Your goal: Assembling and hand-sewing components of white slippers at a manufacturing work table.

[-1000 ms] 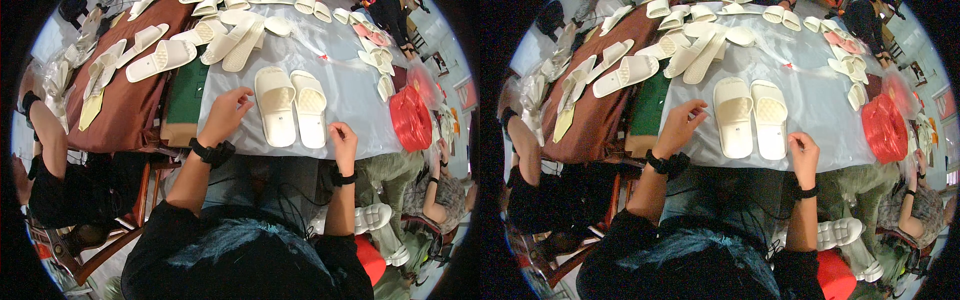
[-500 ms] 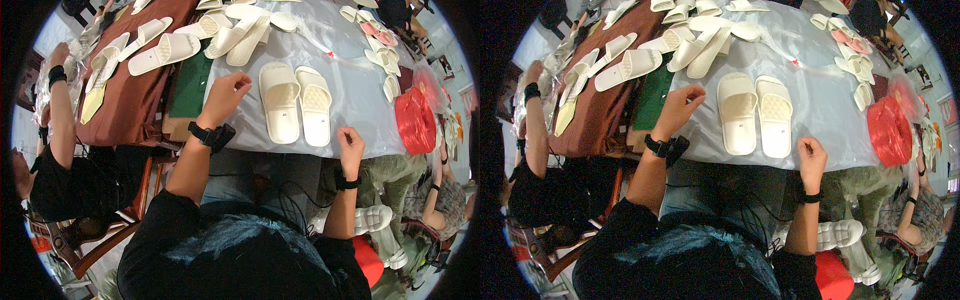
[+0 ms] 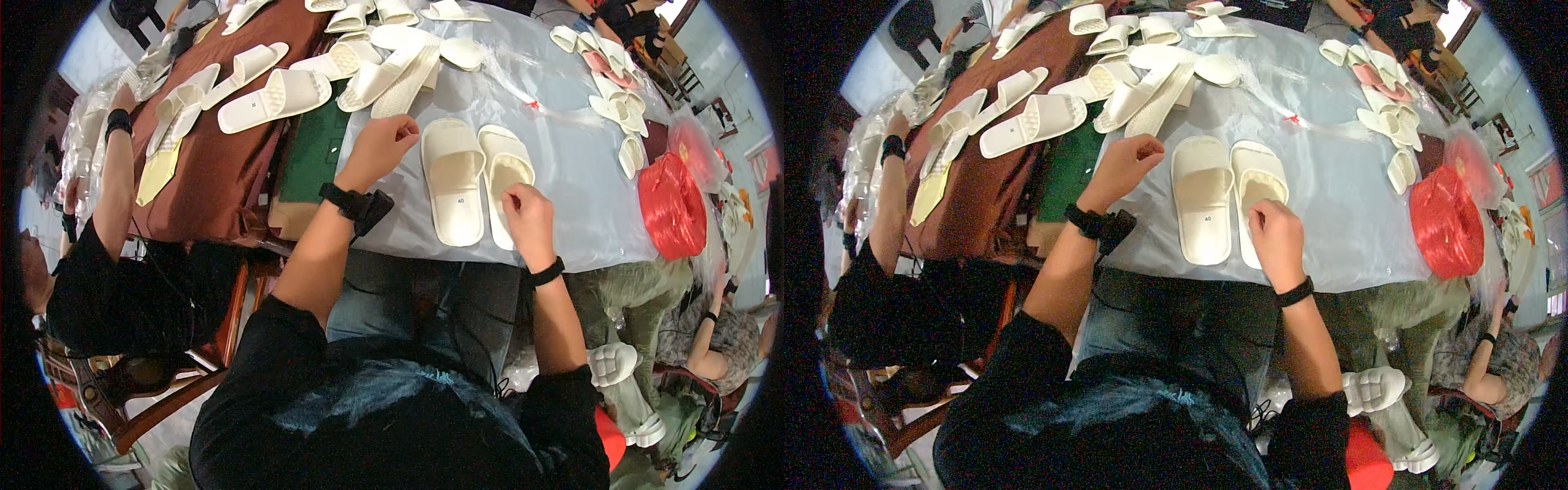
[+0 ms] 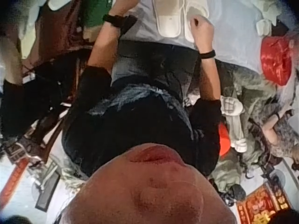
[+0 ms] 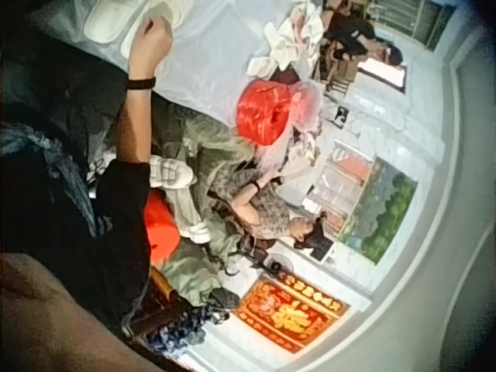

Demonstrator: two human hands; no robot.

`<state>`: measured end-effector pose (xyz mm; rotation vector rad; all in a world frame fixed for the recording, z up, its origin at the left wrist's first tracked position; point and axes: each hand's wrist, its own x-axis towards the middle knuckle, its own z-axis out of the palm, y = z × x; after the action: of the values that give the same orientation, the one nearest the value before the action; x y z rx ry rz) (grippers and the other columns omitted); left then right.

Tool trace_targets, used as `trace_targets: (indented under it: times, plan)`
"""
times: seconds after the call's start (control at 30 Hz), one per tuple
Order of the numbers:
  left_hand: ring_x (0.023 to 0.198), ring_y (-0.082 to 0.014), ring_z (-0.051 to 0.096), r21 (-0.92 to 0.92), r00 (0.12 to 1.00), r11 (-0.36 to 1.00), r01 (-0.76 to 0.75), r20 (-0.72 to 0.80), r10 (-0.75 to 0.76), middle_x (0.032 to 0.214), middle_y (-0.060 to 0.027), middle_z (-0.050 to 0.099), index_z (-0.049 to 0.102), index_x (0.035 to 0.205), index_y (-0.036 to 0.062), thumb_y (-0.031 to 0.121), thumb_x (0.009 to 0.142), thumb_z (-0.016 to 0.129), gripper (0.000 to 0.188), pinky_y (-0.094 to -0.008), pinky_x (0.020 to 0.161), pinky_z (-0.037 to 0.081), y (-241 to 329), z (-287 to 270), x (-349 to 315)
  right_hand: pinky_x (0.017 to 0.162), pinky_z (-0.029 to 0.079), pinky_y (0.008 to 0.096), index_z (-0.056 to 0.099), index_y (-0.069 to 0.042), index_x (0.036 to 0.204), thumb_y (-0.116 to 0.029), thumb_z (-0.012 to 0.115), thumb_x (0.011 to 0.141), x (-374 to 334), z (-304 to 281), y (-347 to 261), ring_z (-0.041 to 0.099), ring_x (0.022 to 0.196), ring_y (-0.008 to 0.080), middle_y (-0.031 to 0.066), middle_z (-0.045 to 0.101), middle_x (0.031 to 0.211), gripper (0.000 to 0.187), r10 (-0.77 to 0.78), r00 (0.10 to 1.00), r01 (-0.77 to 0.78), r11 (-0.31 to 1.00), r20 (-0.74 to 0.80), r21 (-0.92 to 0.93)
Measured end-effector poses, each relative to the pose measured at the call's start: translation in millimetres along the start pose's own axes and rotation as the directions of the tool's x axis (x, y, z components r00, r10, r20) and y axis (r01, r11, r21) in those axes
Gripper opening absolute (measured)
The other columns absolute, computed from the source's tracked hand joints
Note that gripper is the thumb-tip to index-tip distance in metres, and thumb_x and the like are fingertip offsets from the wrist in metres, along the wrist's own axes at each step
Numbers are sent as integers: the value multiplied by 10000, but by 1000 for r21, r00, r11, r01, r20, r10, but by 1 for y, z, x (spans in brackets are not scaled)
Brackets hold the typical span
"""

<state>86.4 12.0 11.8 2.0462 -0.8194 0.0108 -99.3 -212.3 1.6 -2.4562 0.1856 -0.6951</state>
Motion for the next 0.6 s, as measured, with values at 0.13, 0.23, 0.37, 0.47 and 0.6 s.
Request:
trace_targets:
  times: [0.13,0.23,0.37,0.47,0.6]
  plan:
    - [758,-212,673,40,1000,999,-14,0,14,817,-124,701,683,929,-5,144,834,671,177,-309,692,513,-3,3,25,636,489,445,625,-12,789,-85,633,822,13,10,-2,610,718,372,165,626,783,80,-71,997,74,993,32,-88]
    - [764,-257,671,193,999,981,-20,50,11,821,-130,699,699,901,17,190,815,670,196,-347,707,523,-5,10,48,645,494,449,624,-11,786,-84,628,821,16,10,1,610,733,371,165,626,786,81,-72,995,81,986,69,-147]
    - [806,-309,667,348,992,936,-51,123,9,848,-131,699,714,880,57,196,803,638,176,-401,733,527,-9,26,81,652,500,451,623,-10,781,-86,622,821,21,4,6,614,752,369,168,626,791,86,-97,990,112,982,99,-153]
    - [832,-317,670,427,990,901,-76,138,18,869,-133,705,722,851,83,212,772,647,168,-415,743,534,-21,40,104,660,506,453,621,-10,775,-90,615,824,24,0,5,618,761,367,173,627,796,94,-114,985,134,978,130,-158]
    - [867,-327,674,473,979,881,-14,186,-84,887,-152,704,718,863,74,236,757,671,199,-432,750,540,-11,55,117,669,516,453,627,-14,774,-100,614,829,31,-5,5,623,762,363,168,630,791,103,-150,971,191,956,187,-224]
